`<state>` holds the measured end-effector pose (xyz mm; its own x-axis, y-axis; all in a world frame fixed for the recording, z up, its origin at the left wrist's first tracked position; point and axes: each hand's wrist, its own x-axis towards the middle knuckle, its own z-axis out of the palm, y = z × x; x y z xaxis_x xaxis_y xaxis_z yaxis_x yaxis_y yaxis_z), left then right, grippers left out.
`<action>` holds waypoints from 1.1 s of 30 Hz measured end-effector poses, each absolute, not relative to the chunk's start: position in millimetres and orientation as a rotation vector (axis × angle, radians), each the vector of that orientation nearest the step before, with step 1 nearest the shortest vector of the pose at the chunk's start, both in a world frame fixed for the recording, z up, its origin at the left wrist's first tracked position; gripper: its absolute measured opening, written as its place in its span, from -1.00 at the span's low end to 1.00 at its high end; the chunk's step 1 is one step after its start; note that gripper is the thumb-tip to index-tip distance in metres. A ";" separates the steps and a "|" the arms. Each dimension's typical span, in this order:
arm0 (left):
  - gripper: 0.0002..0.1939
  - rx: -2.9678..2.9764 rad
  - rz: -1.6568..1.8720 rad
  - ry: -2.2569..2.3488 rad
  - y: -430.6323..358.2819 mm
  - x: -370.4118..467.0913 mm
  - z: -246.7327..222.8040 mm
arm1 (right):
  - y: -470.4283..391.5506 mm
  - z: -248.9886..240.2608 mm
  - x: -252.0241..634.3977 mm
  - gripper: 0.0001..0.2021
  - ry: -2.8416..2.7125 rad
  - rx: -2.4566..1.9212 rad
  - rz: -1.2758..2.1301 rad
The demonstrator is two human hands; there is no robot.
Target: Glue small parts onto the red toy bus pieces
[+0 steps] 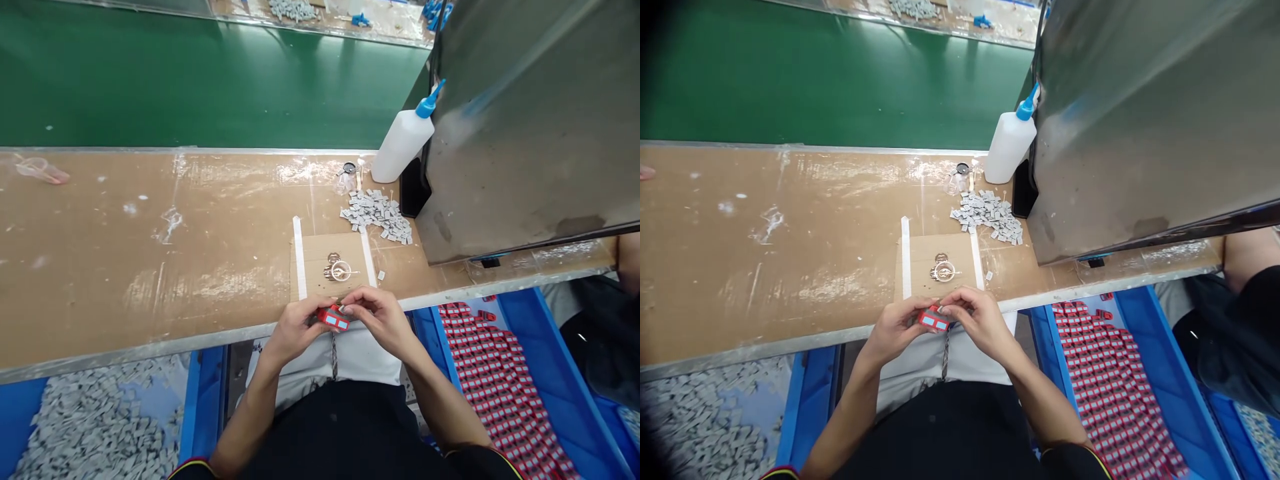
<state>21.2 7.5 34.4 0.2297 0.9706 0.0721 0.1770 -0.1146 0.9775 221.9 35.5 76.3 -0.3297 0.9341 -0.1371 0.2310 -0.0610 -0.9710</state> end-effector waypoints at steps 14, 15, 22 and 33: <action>-0.76 1.676 1.079 1.126 7.4 20.7 32.7 | 33.8 70.8 220.1 -0.89 -1.809 -1.126 1.134; -0.76 1.695 1.080 1.121 7.5 20.8 32.8 | 34.7 72.1 221.5 -0.89 -1.835 -1.125 1.156; -0.78 1.804 1.094 1.119 9.2 21.8 35.6 | 32.3 88.9 225.5 -0.84 -2.040 -1.106 1.107; -0.83 1.979 1.084 1.116 8.7 21.3 36.4 | 7.9 78.8 223.1 -0.82 -2.005 -1.093 1.046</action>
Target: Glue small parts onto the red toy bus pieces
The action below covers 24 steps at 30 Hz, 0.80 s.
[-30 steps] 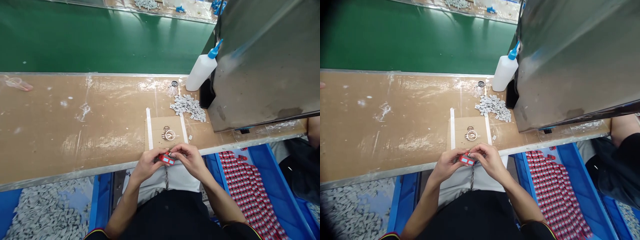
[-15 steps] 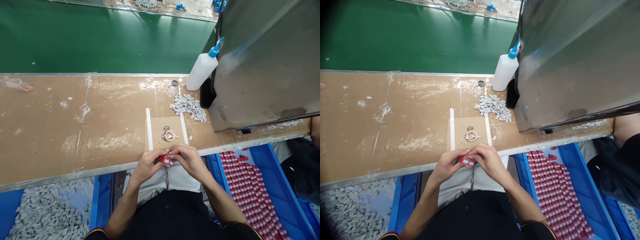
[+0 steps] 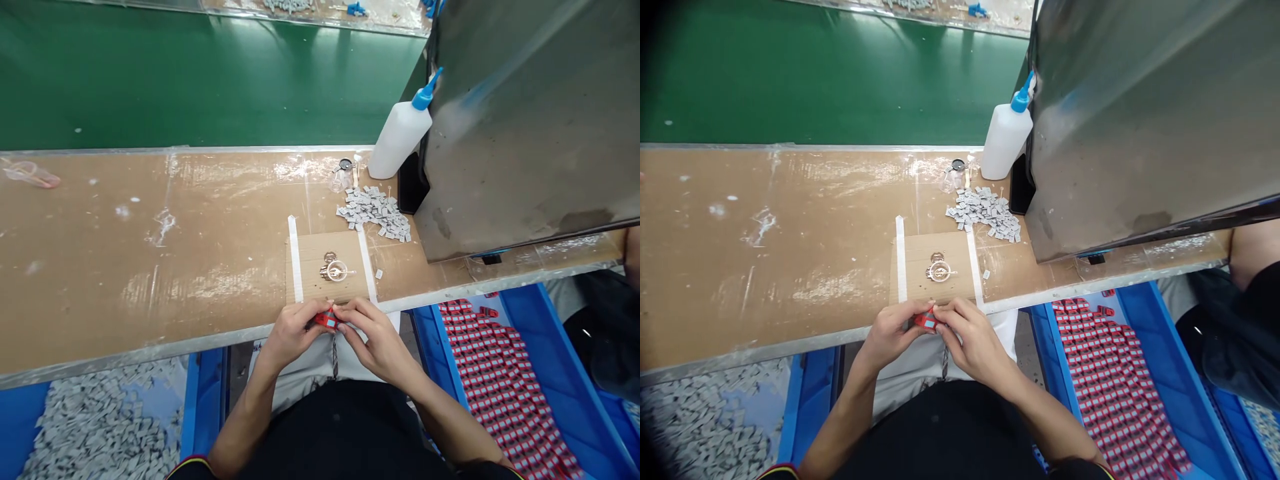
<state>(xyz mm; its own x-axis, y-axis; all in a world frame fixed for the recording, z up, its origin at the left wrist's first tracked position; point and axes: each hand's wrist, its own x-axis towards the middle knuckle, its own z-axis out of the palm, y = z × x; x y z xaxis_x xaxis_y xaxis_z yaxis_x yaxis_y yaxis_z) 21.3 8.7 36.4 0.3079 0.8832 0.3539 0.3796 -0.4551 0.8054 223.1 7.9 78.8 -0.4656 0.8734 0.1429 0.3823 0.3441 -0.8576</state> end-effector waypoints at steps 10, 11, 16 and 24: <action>-0.93 2.084 1.005 0.964 11.4 21.8 37.7 | 31.4 75.3 235.1 -0.85 -1.906 -1.190 1.530; -0.91 2.112 1.000 0.936 12.1 21.2 37.9 | 32.1 74.3 234.5 -0.83 -1.952 -1.182 1.519; -0.83 2.194 1.003 0.847 14.6 18.6 36.8 | 30.7 72.7 230.7 -0.79 -2.058 -1.191 1.429; -0.77 2.085 0.969 0.692 2.7 20.6 49.0 | 11.2 99.8 247.3 -0.88 -2.260 -1.036 1.293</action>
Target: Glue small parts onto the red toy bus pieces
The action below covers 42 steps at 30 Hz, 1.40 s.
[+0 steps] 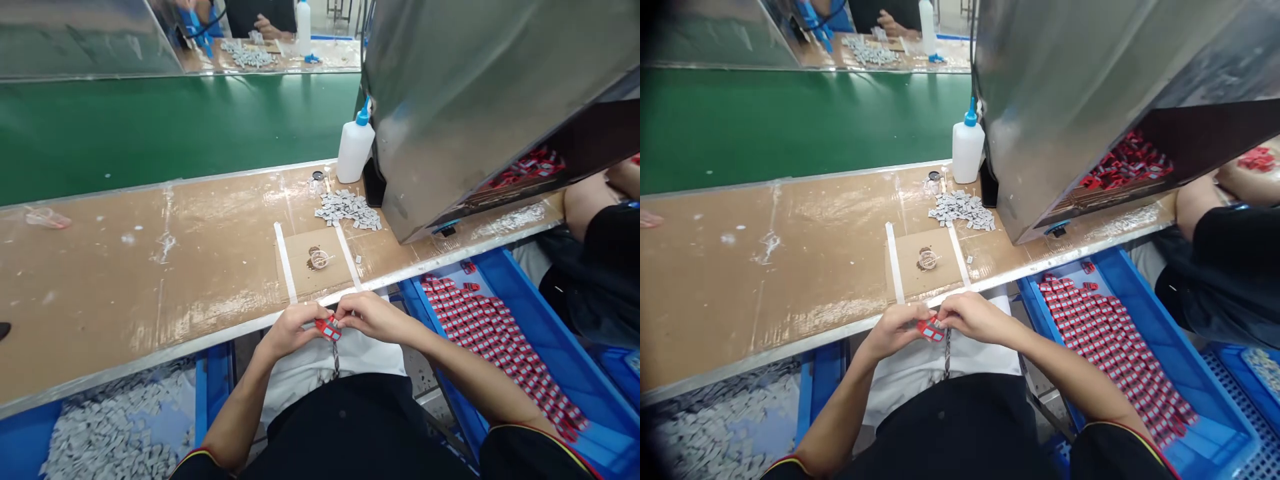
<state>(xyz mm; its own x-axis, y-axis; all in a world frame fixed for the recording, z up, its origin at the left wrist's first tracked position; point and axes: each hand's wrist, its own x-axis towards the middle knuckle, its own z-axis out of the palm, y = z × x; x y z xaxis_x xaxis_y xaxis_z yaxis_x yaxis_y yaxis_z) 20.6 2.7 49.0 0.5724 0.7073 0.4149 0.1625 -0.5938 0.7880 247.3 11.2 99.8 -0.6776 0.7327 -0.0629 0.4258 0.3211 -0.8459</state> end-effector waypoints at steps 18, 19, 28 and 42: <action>-0.82 1.914 1.482 0.786 -63.4 35.1 70.6 | -71.2 104.0 232.1 -0.62 -1.535 -0.908 1.490; -0.82 1.898 1.481 0.792 -66.4 35.9 72.9 | -74.9 102.8 229.6 -0.65 -1.547 -0.916 1.418; -0.93 1.873 1.336 1.006 -80.3 37.1 115.7 | -77.6 118.3 235.9 -0.75 -1.860 -0.996 0.940; -0.78 1.906 1.319 1.033 -45.1 42.1 128.7 | -35.1 118.9 230.5 -0.73 -1.488 -0.876 1.293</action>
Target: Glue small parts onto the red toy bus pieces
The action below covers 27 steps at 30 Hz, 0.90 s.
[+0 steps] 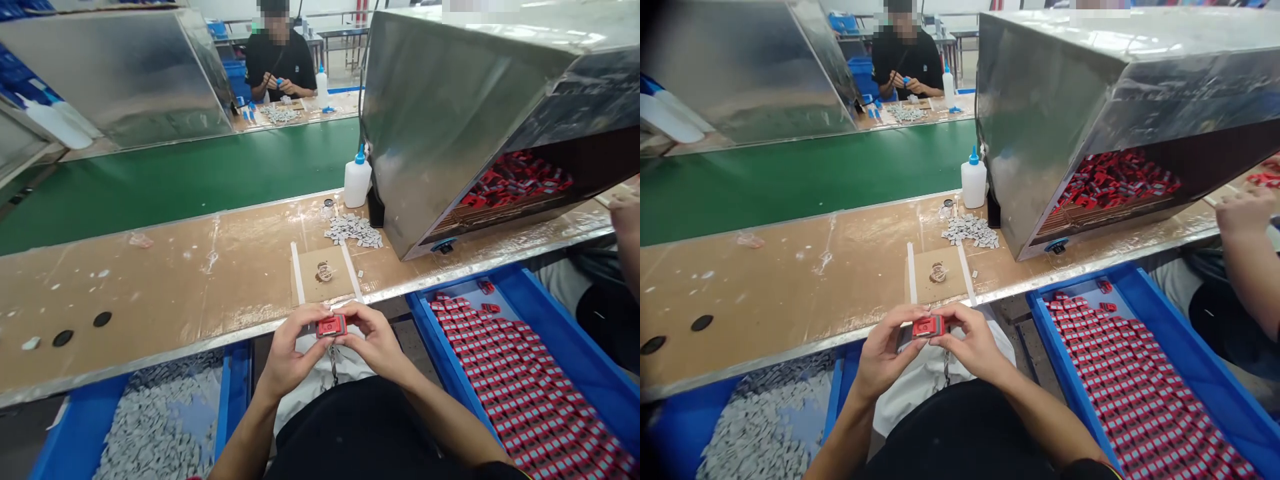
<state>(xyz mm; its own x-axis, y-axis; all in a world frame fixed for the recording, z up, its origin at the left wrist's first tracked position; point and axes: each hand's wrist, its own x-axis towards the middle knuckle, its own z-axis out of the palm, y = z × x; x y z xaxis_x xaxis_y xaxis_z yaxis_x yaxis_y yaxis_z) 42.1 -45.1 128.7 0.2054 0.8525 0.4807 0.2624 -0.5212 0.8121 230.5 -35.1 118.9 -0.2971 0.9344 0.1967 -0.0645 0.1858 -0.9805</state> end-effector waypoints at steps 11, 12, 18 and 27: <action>-0.58 2.173 1.009 0.922 -2.1 50.0 117.1 | -21.9 122.6 259.6 -0.94 -1.779 -1.046 0.905; -0.56 2.177 0.989 0.911 0.6 51.9 116.4 | -17.7 127.7 265.0 -0.94 -1.886 -1.028 0.909; -0.48 2.082 0.918 0.891 9.5 72.7 116.0 | -18.7 131.5 280.2 -0.86 -1.998 -1.083 0.837; -0.61 1.880 0.689 0.875 30.0 57.5 91.9 | 17.9 118.4 461.0 -0.82 -1.483 -2.151 0.132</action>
<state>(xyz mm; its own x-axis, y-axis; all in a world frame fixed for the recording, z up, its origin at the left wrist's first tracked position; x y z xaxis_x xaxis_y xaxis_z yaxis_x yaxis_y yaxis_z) 57.5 30.0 91.9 0.5907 0.8006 0.1007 0.2852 -0.3239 0.9021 461.0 17.9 118.4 0.3960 0.8947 0.2068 0.8441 -0.2660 -0.4657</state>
